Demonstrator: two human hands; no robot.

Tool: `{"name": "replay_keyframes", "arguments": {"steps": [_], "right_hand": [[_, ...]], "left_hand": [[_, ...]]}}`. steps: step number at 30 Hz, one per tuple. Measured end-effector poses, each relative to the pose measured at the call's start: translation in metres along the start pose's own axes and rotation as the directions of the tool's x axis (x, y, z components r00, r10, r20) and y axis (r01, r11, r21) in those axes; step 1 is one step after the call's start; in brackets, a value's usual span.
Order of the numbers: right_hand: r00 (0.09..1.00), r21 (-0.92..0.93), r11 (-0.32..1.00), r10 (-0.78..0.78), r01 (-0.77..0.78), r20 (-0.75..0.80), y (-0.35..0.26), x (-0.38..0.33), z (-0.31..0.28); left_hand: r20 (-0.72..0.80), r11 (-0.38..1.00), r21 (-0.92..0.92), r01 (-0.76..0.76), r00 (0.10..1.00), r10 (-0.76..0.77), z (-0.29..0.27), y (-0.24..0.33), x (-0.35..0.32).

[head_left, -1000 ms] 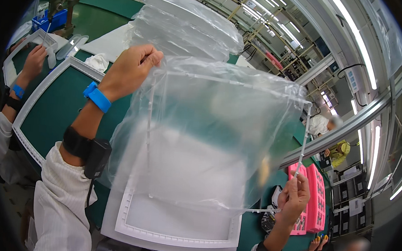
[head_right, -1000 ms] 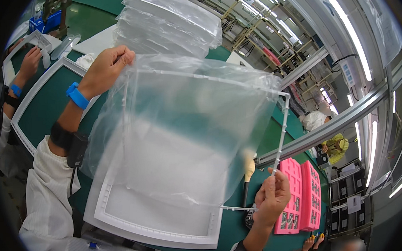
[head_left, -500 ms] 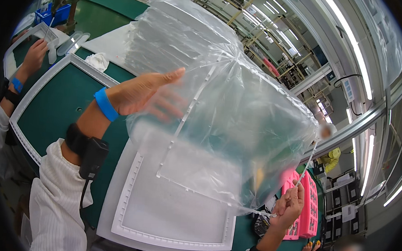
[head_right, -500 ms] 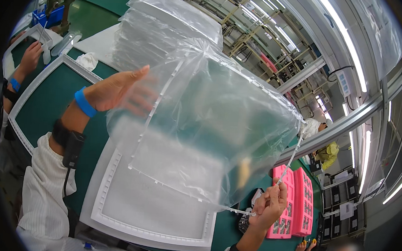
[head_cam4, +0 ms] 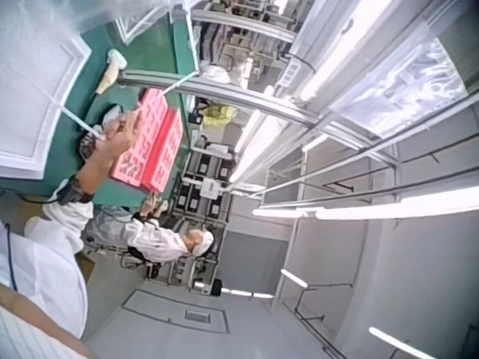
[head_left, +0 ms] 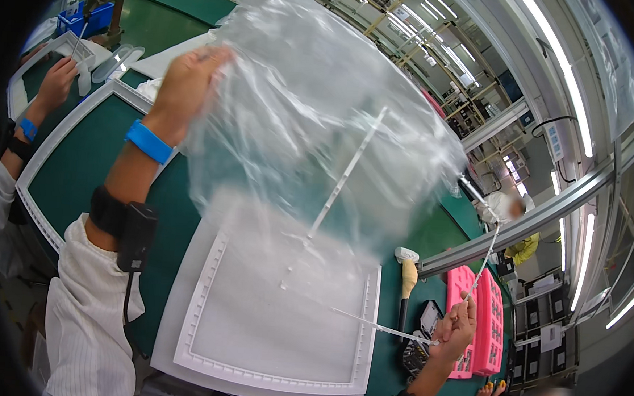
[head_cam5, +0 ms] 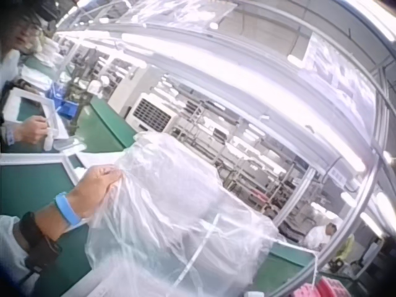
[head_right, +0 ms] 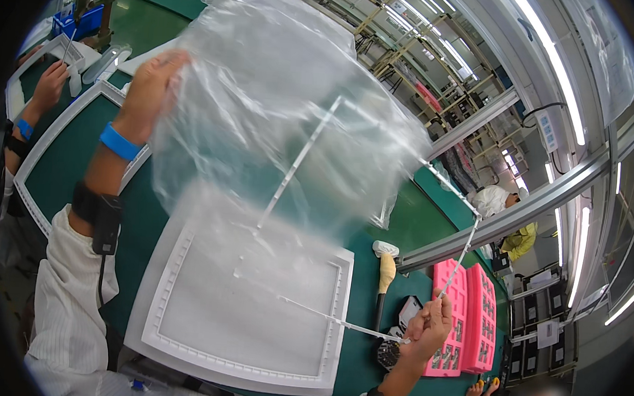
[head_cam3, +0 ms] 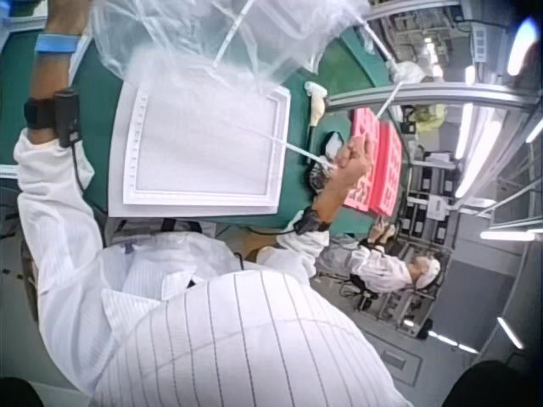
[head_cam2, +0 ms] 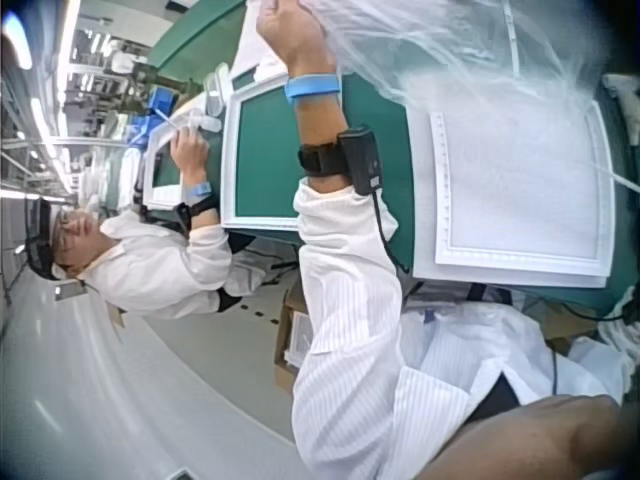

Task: Assemble a white plastic frame by hand and with a mallet, then place it in a plastic bag.

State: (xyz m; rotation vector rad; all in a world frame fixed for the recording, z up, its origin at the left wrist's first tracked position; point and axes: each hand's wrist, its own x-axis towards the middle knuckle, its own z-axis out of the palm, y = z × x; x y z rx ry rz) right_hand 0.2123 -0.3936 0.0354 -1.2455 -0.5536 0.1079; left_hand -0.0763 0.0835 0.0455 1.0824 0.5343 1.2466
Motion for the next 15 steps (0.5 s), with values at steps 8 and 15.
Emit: {"name": "replay_keyframes", "arguments": {"steps": [8,15], "right_hand": [[0.977,0.026,0.991,0.137,-0.134,-0.164,0.016,0.016,-0.021],[0.983,-0.134,0.979,0.135,-0.152,-0.125,0.058,0.063,0.060]], "left_hand": [[-0.375,0.863,-0.373,-0.340,0.906,0.196,-0.087,0.015,0.048],[-0.269,0.799,-0.536,-0.271,0.952,0.143,-0.055,0.018,0.025]]}}
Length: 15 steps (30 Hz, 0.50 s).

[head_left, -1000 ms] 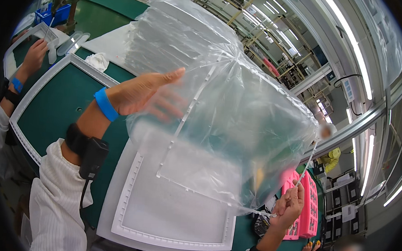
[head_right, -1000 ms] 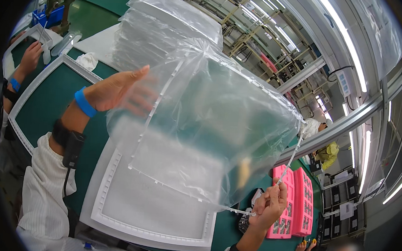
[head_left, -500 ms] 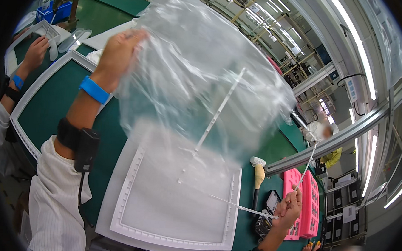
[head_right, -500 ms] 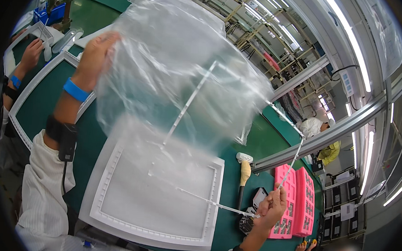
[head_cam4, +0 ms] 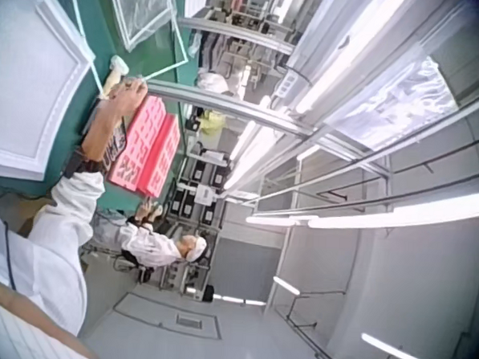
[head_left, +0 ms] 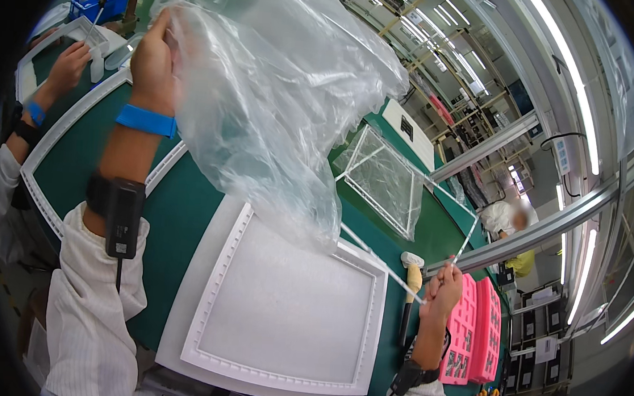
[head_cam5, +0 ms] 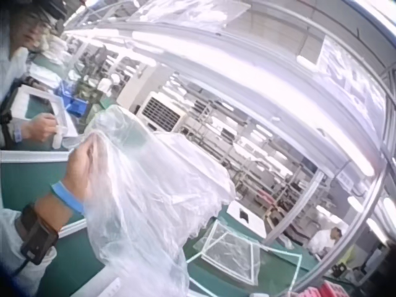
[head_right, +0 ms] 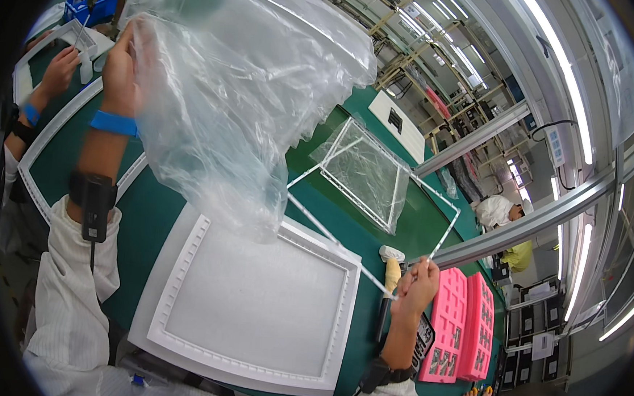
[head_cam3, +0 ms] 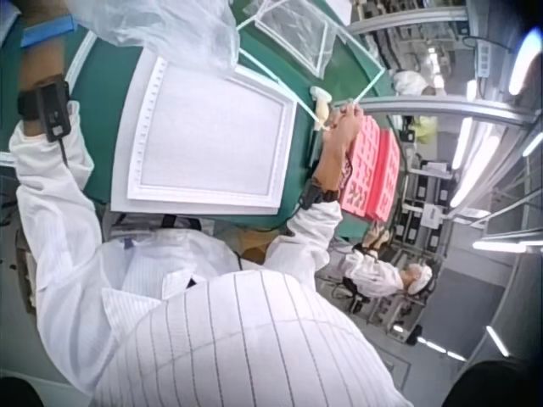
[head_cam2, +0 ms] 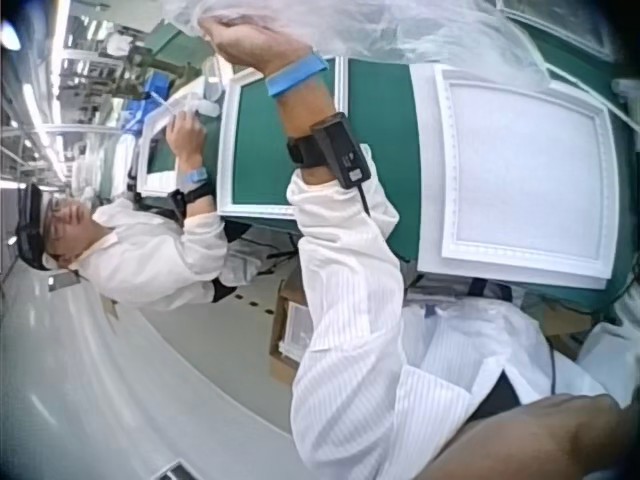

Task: Assemble a white plastic frame by hand and with a mallet, then place it in a plastic bag.

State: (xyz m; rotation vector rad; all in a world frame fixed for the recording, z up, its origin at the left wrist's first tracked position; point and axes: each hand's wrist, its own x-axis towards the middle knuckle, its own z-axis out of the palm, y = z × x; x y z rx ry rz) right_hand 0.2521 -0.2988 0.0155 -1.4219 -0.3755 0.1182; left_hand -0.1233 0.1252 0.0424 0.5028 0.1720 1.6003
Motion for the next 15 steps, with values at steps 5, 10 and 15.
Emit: {"name": "replay_keyframes", "arguments": {"steps": [5,10,15], "right_hand": [[1.000,0.177,0.984,-0.020,0.019,0.000,0.013,0.060,0.021],[0.963,0.108,0.958,0.259,-0.267,0.076,0.032,0.054,0.065],[0.884,-0.458,0.879,0.312,-0.130,0.348,0.023,0.006,0.089]], "left_hand": [[0.075,1.000,0.002,-0.017,0.997,0.017,0.022,0.002,-0.020],[0.071,0.998,0.055,-0.036,0.997,0.032,0.028,0.009,-0.028],[0.593,0.984,-0.057,0.172,0.798,-0.105,0.002,0.013,-0.008]]}}
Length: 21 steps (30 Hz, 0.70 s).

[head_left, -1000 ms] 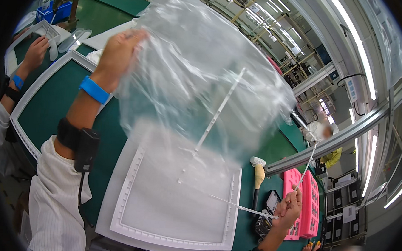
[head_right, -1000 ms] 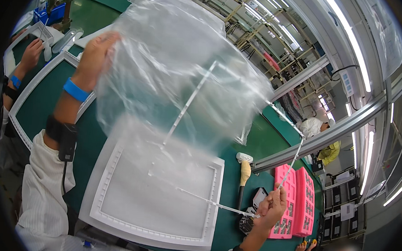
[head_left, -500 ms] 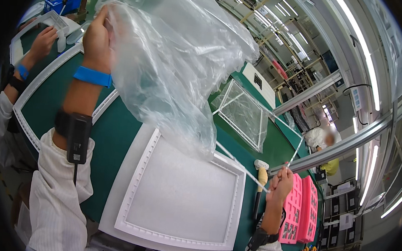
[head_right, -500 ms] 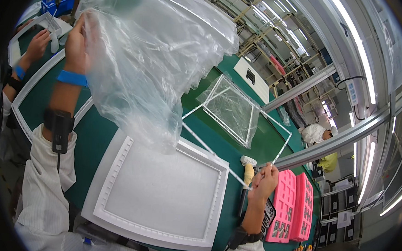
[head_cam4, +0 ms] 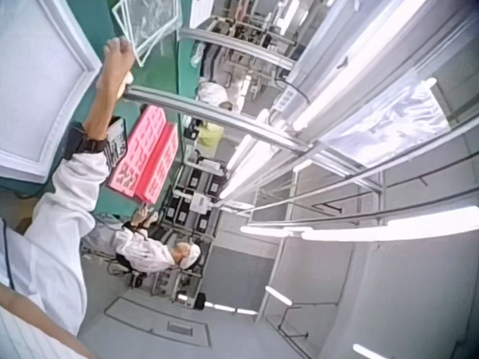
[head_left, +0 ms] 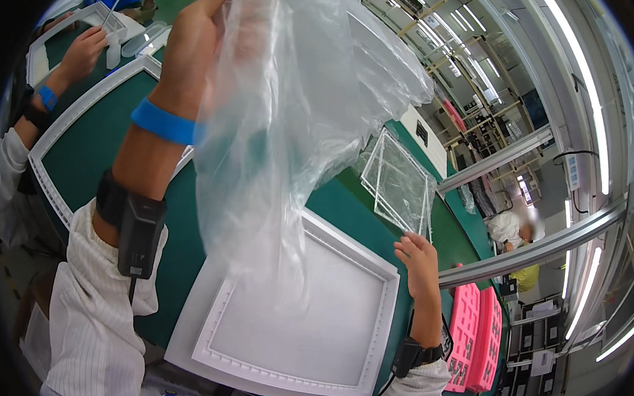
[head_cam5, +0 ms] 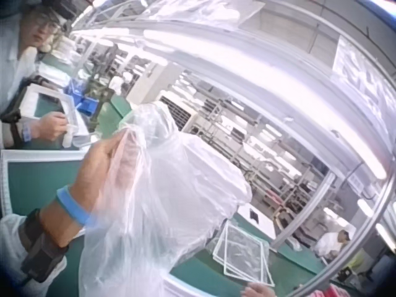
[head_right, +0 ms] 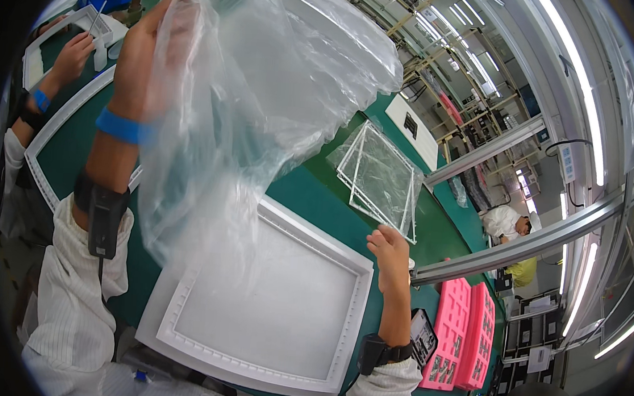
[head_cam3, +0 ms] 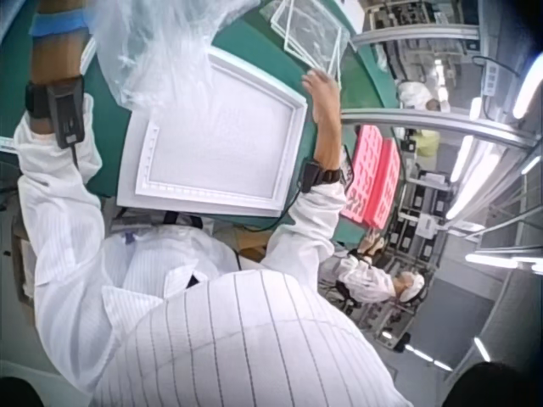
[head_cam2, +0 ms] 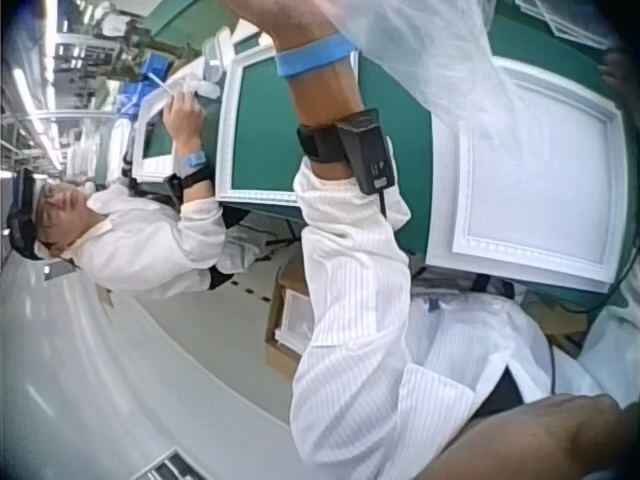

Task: Assemble a white plastic frame by hand and with a mallet, then place it in a plastic bag.

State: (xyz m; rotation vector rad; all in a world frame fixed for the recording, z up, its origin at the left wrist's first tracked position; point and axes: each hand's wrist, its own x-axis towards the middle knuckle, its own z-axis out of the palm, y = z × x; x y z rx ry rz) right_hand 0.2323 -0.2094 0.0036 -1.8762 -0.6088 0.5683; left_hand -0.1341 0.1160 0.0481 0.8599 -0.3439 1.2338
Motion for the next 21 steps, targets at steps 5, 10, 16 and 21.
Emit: {"name": "replay_keyframes", "arguments": {"steps": [5,10,16,21], "right_hand": [[0.925,-0.208,0.913,-0.304,0.351,0.227,-0.041,-0.032,0.024],[0.841,-0.193,0.894,-0.281,0.405,0.461,-0.069,-0.064,0.072],[0.755,-0.042,0.900,-0.337,0.433,0.563,-0.061,-0.063,0.045],[0.959,0.125,0.957,-0.272,0.261,0.078,-0.052,-0.052,-0.005]], "left_hand": [[-0.070,0.792,0.604,-0.093,0.983,0.169,0.070,-0.019,-0.014],[0.069,0.683,0.718,-0.136,0.990,0.125,0.068,-0.017,-0.023],[0.214,0.585,0.785,-0.204,0.975,0.054,0.075,-0.022,-0.015],[0.074,0.041,0.995,-0.086,0.970,0.233,0.089,-0.021,-0.014]]}}
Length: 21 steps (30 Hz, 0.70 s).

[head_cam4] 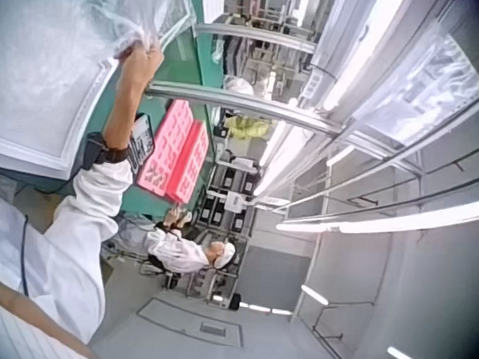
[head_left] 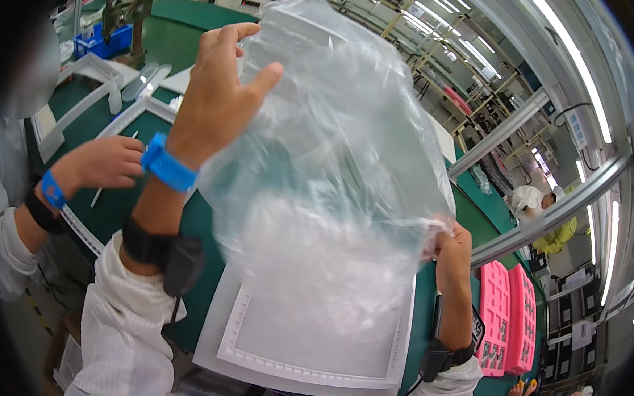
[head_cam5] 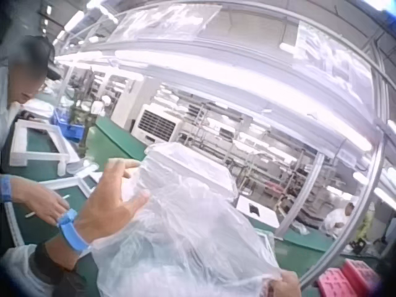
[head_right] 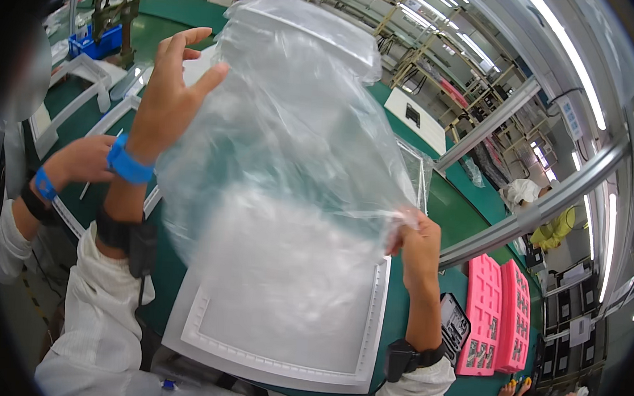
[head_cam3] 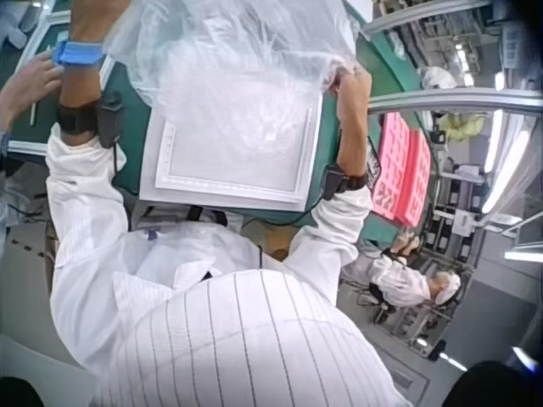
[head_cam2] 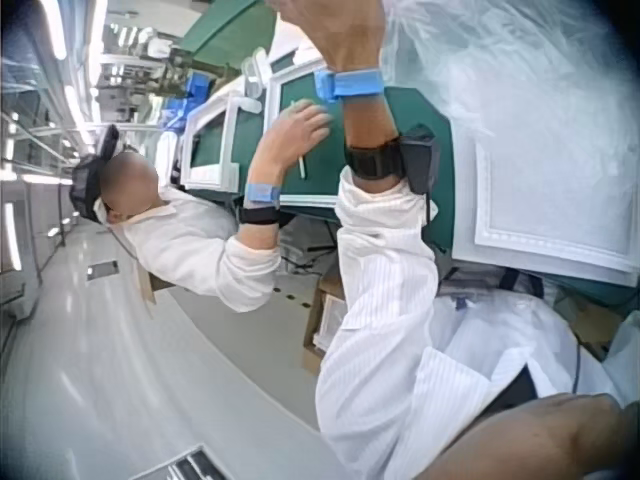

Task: Assemble a white plastic frame by hand and with a mallet, then place it in a plastic bag.

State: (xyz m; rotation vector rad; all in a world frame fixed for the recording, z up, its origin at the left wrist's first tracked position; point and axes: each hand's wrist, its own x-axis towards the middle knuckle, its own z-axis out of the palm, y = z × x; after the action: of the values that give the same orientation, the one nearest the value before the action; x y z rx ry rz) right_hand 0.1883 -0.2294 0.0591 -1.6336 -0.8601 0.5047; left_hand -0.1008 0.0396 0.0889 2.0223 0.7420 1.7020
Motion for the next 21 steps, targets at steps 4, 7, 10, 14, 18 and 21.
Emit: {"name": "replay_keyframes", "arguments": {"steps": [4,7,10,14,18,21], "right_hand": [[0.935,0.132,0.988,0.118,-0.077,-0.335,0.007,0.009,-0.022],[0.926,0.132,0.986,0.140,-0.099,-0.351,0.006,0.017,-0.029],[0.920,-0.038,0.994,0.082,-0.104,-0.384,-0.013,0.014,-0.010],[0.927,-0.168,0.986,-0.045,-0.020,-0.373,-0.028,0.003,-0.014],[0.938,-0.197,0.979,-0.120,0.056,-0.326,-0.046,-0.014,-0.011],[0.926,-0.206,0.976,-0.138,0.067,-0.352,-0.059,-0.021,-0.014]], "left_hand": [[0.204,0.898,-0.246,-0.365,0.886,0.416,0.022,0.075,-0.053],[0.566,0.894,-0.361,-0.264,0.700,0.435,0.045,0.138,-0.117],[0.586,0.913,-0.319,-0.254,0.704,0.400,0.088,0.152,-0.147],[0.540,0.935,-0.271,-0.228,0.768,0.344,0.122,0.150,-0.145],[0.640,0.896,-0.443,-0.032,0.689,0.340,0.130,0.115,-0.128],[0.614,0.857,-0.515,0.013,0.703,0.358,0.122,0.123,-0.115]]}}
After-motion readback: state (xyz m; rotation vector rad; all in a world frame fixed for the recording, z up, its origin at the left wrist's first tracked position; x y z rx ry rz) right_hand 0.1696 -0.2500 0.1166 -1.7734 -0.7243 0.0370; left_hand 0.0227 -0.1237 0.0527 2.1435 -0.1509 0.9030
